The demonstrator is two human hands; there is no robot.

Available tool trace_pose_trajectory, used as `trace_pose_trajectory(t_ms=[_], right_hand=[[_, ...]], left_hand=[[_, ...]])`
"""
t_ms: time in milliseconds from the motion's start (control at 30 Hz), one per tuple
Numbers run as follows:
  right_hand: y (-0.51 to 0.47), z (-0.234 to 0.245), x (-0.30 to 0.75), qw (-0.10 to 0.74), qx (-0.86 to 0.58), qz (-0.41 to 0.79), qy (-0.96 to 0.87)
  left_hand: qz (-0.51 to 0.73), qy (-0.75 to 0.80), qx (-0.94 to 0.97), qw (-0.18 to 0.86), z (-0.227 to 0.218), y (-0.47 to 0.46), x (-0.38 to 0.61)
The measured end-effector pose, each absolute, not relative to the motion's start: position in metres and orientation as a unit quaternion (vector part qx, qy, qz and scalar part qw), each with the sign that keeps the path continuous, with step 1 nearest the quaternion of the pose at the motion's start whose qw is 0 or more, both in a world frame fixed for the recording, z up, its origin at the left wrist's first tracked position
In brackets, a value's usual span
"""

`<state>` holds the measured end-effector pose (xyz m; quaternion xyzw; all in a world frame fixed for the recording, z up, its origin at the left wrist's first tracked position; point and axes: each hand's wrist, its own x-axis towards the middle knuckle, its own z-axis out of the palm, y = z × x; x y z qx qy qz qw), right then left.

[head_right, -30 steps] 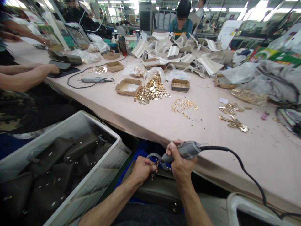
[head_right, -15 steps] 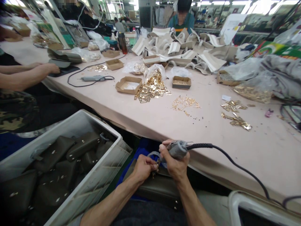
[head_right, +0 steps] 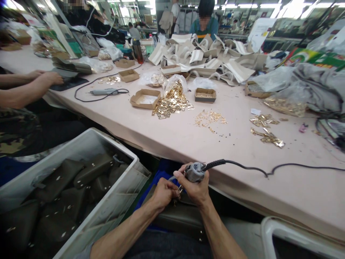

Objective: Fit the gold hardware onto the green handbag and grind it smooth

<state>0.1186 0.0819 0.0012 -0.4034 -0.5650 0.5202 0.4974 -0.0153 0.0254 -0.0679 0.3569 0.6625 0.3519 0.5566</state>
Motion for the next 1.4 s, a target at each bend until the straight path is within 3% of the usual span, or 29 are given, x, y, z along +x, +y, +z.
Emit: trace_pose_trajectory(t_ms=[167,333,533,867,1400], right_hand=[[0.083,0.004,0.118,0.495,-0.379,0.549,-0.557],[0.085,0.016,0.104,0.561,-0.459,0.487,-0.488],[0.089,0.023,0.105,0.498,-0.427,0.543,-0.525],[0.089,0.016,0.107,0.560,-0.427,0.508,-0.496],[0.070,0.019,0.109,0.560,-0.413,0.504,-0.512]], left_hand=[[0.373,0.648,0.336,0.573,-0.065,0.025,-0.016],[0.386,0.628,0.336,0.587,-0.068,0.022,-0.015],[0.385,0.627,0.352,0.578,-0.070,0.022,-0.012],[0.402,0.603,0.340,0.599,-0.062,0.022,-0.014],[0.389,0.619,0.370,0.574,-0.063,0.017,-0.015]])
